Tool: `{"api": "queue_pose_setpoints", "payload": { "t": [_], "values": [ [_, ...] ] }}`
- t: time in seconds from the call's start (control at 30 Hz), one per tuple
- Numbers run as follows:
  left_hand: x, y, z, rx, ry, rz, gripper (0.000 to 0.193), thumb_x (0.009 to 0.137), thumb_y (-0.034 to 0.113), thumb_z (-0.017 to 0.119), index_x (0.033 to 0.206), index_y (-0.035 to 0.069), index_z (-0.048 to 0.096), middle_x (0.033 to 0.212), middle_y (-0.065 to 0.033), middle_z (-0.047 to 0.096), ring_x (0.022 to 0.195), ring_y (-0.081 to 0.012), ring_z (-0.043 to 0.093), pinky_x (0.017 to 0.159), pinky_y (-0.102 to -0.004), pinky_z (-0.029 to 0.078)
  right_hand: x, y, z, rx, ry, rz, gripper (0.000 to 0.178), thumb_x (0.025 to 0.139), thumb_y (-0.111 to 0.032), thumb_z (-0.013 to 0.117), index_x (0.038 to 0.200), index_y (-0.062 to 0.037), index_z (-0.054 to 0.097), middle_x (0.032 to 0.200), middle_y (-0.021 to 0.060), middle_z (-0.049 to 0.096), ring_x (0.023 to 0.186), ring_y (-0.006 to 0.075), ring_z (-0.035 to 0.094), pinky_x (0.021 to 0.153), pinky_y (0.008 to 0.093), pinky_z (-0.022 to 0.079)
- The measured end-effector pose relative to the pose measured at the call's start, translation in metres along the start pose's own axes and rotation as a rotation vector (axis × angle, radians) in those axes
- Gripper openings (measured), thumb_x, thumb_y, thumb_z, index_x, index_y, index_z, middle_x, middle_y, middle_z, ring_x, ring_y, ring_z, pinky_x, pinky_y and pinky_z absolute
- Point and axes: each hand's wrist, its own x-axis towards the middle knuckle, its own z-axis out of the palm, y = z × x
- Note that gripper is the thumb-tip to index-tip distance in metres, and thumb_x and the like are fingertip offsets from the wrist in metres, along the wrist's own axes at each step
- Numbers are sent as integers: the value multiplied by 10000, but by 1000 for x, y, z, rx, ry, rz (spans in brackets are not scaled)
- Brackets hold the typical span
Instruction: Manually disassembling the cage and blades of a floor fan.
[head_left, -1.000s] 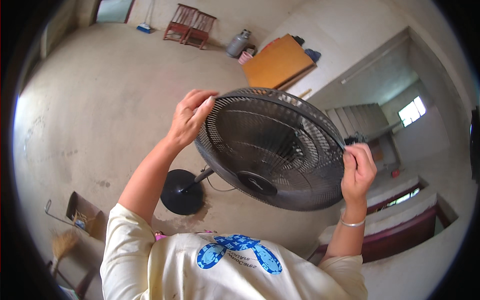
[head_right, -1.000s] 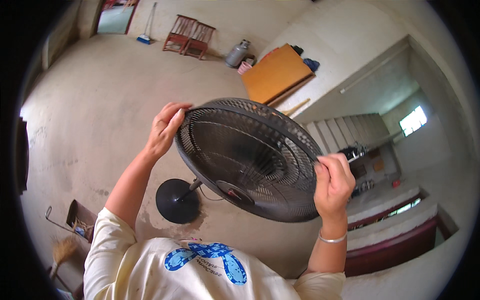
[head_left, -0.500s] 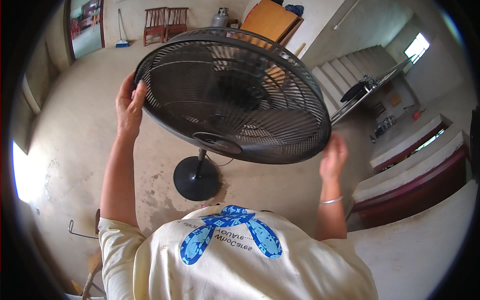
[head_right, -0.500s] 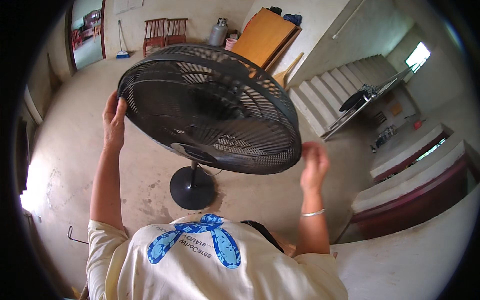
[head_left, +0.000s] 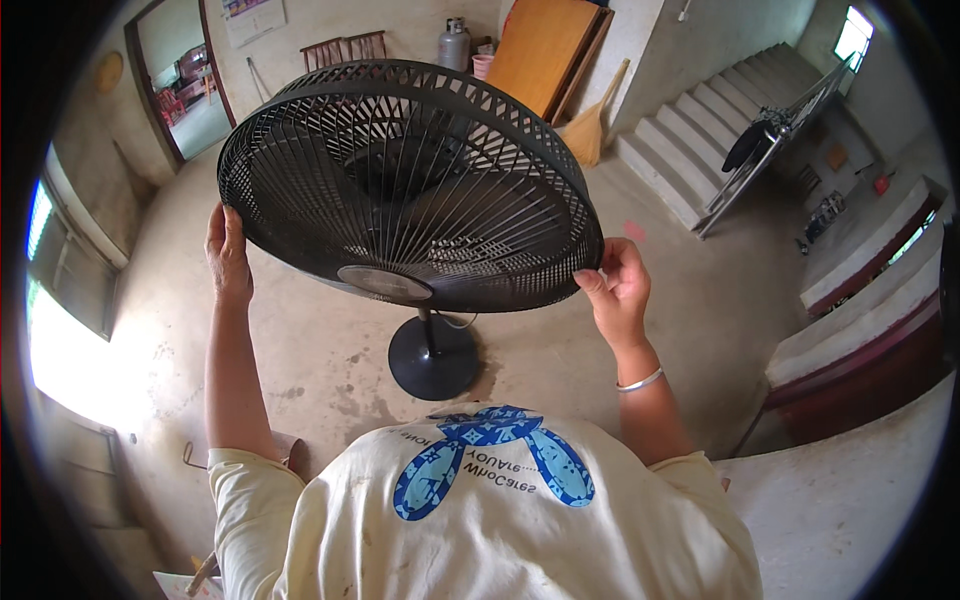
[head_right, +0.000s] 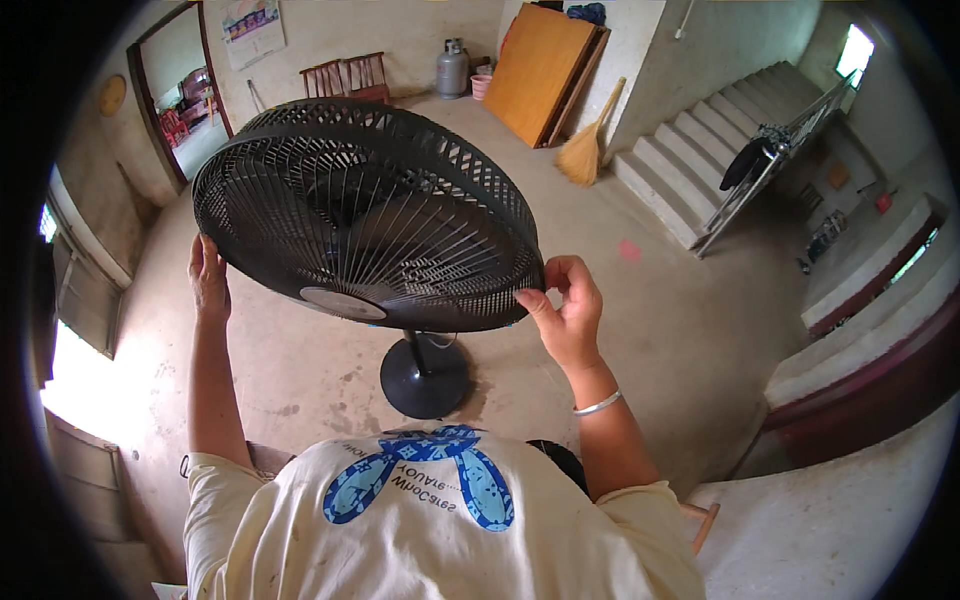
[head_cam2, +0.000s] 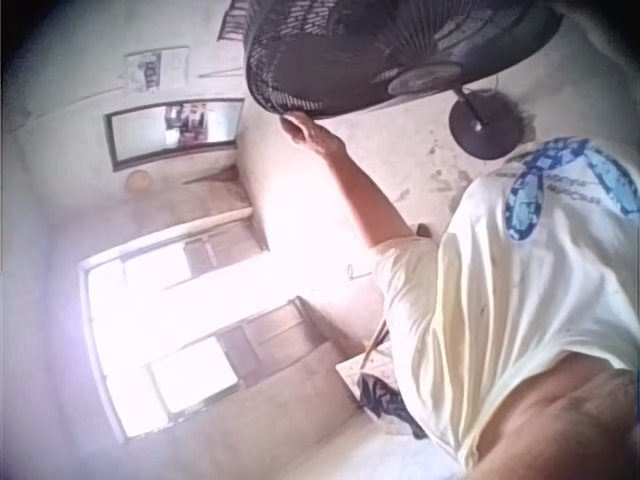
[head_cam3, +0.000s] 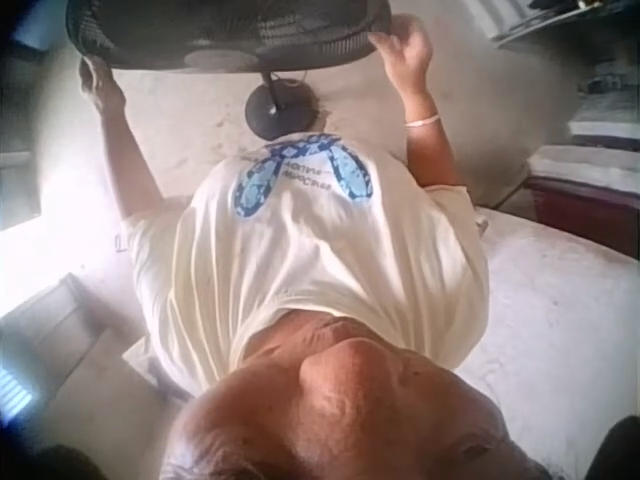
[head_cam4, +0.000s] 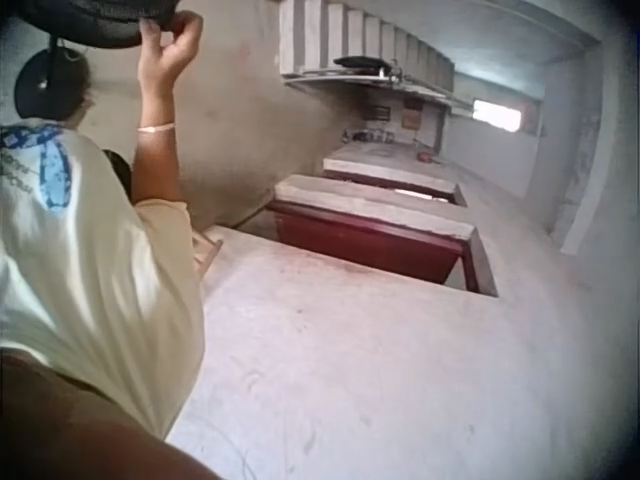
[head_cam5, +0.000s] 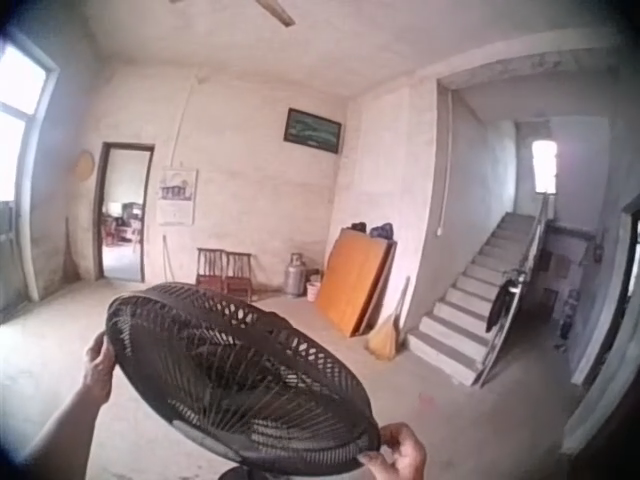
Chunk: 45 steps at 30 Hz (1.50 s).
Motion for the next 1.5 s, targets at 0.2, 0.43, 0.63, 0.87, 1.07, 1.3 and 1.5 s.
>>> {"api": "queue_pose_setpoints", "payload": {
  "t": [0.2, 0.43, 0.63, 0.87, 1.07, 1.3, 1.5],
  "values": [
    [2, 5, 8, 45, 78, -7, 520, 884, 363, 524, 1199, -47, 467, 1101, -70, 546, 1043, -132, 463, 936, -270, 326, 23, -6, 1, -40, 18, -6, 377, 748, -269, 715, 844, 1, 469, 749, 5, 467, 653, 83, 421, 605, 206, 396],
    [15, 7, 10, 38, 88, -11, 531, 853, 361, 578, 1163, -61, 493, 1003, -55, 562, 935, -118, 485, 863, -250, 363, 50, -8, 2, -8, 24, -2, 355, 757, -279, 708, 844, -12, 491, 721, -30, 473, 615, 45, 403, 556, 174, 364],
    [21, 11, 14, 69, 120, -59, 529, 828, 366, 612, 1121, -65, 521, 946, -47, 582, 862, -103, 506, 771, -218, 393, 61, -12, 7, 16, 15, 43, 326, 766, -243, 703, 867, -14, 494, 756, -32, 478, 639, 37, 408, 573, 171, 363],
    [18, 9, 13, -69, 140, -27, 420, 821, 257, 645, 1082, -57, 550, 930, -55, 606, 845, -95, 527, 769, -219, 406, 48, -14, 8, 86, 21, 62, 294, 770, -147, 686, 946, -11, 494, 835, -18, 487, 747, 49, 435, 678, 180, 369],
    [11, 24, 22, -82, 126, -11, 404, 814, 252, 653, 1063, -53, 562, 916, -62, 615, 841, -103, 543, 778, -224, 412, 48, -14, 8, 115, 65, 54, 331, 778, -179, 687, 978, 9, 502, 896, 13, 542, 821, 75, 480, 775, 201, 378],
    [30, 27, 19, 116, 121, -26, 491, 763, 378, 677, 1007, -41, 603, 770, -37, 603, 702, -89, 529, 629, -211, 415, 71, -9, 5, 174, 42, 150, 294, 811, -166, 646, 988, 22, 504, 900, 19, 549, 809, 85, 490, 757, 218, 392],
    [44, 36, 18, 214, 90, -50, 575, 723, 468, 681, 990, -37, 618, 735, -54, 596, 693, -105, 537, 612, -240, 433, 94, -11, 4, 213, -9, 227, 299, 825, -194, 627, 998, 19, 507, 904, 32, 554, 796, 99, 510, 735, 244, 420]
  ]
}}
